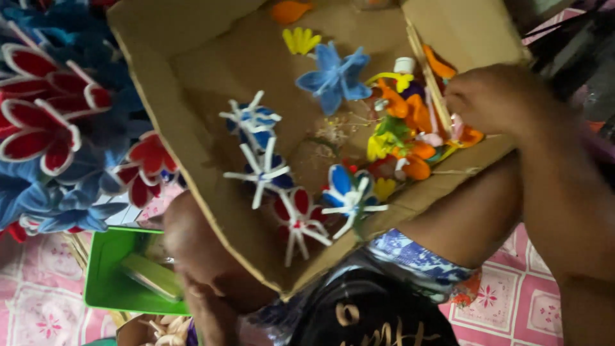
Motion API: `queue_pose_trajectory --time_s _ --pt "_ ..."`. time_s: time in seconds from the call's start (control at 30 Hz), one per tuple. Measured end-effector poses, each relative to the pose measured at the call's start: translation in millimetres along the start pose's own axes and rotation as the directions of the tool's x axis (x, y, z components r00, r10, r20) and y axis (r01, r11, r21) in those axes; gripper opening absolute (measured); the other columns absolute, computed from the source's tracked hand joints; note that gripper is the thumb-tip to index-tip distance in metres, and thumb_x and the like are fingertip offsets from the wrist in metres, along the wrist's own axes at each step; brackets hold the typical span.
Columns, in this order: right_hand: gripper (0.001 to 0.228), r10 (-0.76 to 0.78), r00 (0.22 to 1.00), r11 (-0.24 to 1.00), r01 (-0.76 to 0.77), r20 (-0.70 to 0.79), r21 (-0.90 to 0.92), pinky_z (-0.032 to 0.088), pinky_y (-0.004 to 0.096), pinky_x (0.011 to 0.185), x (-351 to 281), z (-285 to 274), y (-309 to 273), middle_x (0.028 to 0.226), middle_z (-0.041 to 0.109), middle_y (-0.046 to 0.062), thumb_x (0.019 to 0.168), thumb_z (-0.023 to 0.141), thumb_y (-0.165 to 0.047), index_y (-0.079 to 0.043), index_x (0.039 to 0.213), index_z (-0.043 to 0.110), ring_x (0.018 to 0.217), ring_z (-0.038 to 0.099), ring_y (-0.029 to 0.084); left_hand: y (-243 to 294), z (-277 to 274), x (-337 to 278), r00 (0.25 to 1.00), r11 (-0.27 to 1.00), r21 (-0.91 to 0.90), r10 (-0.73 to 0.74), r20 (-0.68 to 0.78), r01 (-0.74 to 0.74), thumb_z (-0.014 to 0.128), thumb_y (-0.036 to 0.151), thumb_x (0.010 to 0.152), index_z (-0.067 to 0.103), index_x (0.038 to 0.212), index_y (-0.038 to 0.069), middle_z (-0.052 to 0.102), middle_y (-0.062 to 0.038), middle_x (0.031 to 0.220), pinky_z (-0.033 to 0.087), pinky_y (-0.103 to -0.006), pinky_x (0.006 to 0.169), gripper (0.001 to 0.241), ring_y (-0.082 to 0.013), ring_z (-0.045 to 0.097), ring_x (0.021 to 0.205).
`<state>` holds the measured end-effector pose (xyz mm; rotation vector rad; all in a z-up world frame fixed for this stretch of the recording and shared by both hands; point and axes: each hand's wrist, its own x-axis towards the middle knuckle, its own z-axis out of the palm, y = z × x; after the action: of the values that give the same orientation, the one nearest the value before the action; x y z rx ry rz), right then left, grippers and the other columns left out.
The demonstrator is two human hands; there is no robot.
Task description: Assembling artificial flowers by gluing fabric petals onto wooden sticks.
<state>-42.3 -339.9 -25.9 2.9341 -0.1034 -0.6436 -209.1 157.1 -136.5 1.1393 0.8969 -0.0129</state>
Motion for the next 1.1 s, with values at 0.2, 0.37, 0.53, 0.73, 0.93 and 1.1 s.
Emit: queue_pose_trajectory --time_s 0.2,0.37,0.53,0.73,0.93,1.1 --pt "0.039 0.128 0.952 0.973 -0.065 0.279 -0.222 0.06 0.049 0.082 12.4 -15.2 -34.6 0.118 0.079 0.009 0.098 0.051 -0.043 -0.02 0.112 0.079 0.11 0.077 0.032 33.2 9.9 -4.3 0.714 0.387 0.669 0.624 0.317 -0.635 0.036 0.056 0.102 0.027 0.16 -0.006 0.033 -0.034 0.162 0.027 -0.0513 0.118 0.084 -0.0434 0.03 0.151" --pt "0.025 0.226 0.878 0.972 -0.176 0.421 -0.156 0.057 0.054 0.074 7.2 -48.7 -68.0 0.097 0.086 0.012 0.086 0.064 -0.006 -0.007 0.091 0.088 0.093 0.079 0.036 35.0 19.6 3.8 0.711 0.396 0.67 0.641 0.288 -0.628 0.042 0.058 0.098 0.03 0.16 -0.001 0.039 -0.03 0.161 0.032 -0.0534 0.114 0.086 -0.0427 0.036 0.148" --pt "0.03 0.135 0.982 0.989 -0.124 0.13 -0.084 0.054 0.047 0.073 20.0 -6.8 -21.7 0.095 0.077 0.018 0.089 0.049 -0.027 -0.008 0.096 0.071 0.092 0.075 0.039 41.3 20.4 8.4 0.745 0.442 0.654 0.599 0.294 -0.614 0.045 0.058 0.095 0.029 0.16 0.001 0.038 -0.028 0.161 0.031 -0.051 0.115 0.088 -0.0396 0.035 0.149" --pt "0.025 0.122 0.982 0.924 -0.059 -0.145 0.378 0.051 0.045 0.081 -10.4 -12.3 -9.0 0.095 0.079 0.014 0.093 0.058 -0.025 -0.014 0.105 0.077 0.087 0.072 0.034 76.3 48.1 18.2 0.435 0.422 0.116 0.829 0.352 -0.899 0.052 0.02 0.104 0.027 0.157 -0.004 0.039 -0.03 0.155 0.041 -0.0478 0.12 0.063 -0.0402 0.044 0.143" --pt "0.012 0.023 0.967 0.903 0.089 -0.254 0.42 0.047 0.047 0.066 -37.9 -15.0 -35.9 0.078 0.073 0.007 0.097 0.06 -0.025 -0.017 0.092 0.067 0.069 0.067 0.03 160.5 130.4 -10.7 -0.137 -0.177 0.0 0.762 0.632 -0.984 0.061 0.022 0.098 0.051 0.125 -0.005 0.058 -0.027 0.128 0.046 -0.0559 0.117 0.039 -0.0436 0.057 0.128" --pt "0.014 -0.199 0.848 0.847 0.401 -0.491 0.35 0.049 0.052 0.074 -84.9 -32.4 -73.2 0.098 0.073 0.011 0.097 0.058 -0.025 -0.016 0.103 0.066 0.089 0.068 0.038 166.9 233.4 -71.3 -0.485 -0.421 -0.35 0.272 0.831 -0.837 0.08 0.025 0.099 0.071 0.123 0.011 0.062 -0.015 0.135 0.035 -0.0609 0.119 0.029 -0.0381 0.054 0.131"
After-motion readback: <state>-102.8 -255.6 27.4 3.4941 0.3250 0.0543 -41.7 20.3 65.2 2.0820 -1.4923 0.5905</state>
